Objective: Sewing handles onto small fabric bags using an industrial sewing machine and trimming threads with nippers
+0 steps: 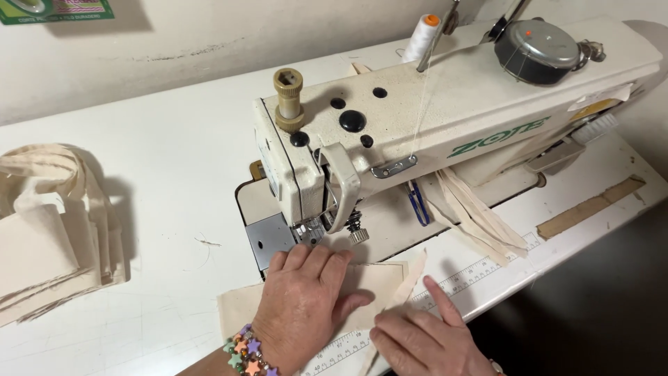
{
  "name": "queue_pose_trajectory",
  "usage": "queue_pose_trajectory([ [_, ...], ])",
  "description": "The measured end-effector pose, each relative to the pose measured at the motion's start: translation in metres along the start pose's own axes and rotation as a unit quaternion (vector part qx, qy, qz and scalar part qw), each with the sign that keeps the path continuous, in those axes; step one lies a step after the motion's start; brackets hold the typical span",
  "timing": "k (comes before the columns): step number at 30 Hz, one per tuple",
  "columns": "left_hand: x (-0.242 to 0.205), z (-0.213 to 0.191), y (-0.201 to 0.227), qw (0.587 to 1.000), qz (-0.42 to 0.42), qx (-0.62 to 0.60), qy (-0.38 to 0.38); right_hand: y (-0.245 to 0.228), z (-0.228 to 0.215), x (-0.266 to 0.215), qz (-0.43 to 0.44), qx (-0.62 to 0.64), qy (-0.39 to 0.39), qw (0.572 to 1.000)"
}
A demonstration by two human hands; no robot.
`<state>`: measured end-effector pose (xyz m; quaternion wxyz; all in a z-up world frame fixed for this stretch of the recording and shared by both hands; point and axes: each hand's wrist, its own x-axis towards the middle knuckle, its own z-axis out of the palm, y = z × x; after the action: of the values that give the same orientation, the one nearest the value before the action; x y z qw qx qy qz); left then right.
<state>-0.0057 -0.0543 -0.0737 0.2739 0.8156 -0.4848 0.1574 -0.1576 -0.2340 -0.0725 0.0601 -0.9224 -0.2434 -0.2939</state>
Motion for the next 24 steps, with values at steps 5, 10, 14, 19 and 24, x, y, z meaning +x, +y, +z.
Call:
queue_pose_trajectory([
  [5,-0.001,0.002,-0.003,1.000,0.028,0.005,0.001,0.005,0.005,-0.001,0.001,-0.040,0.023,0.999],
  [10,0.000,0.005,-0.003,1.000,-0.002,-0.023,-0.019,-0.001,0.008,-0.006,0.014,-0.064,0.050,0.997],
  [14,-0.002,0.011,-0.011,0.987,-0.054,-0.152,-0.011,-0.011,0.015,-0.021,0.045,-0.012,0.116,0.992],
  [19,-0.004,0.009,-0.023,0.934,-0.085,-0.347,0.016,-0.018,0.027,-0.032,0.097,0.108,0.092,0.985],
  [24,-0.007,-0.002,-0.029,0.880,-0.184,-0.438,0.022,-0.021,0.031,-0.015,0.079,0.119,0.120,0.982],
])
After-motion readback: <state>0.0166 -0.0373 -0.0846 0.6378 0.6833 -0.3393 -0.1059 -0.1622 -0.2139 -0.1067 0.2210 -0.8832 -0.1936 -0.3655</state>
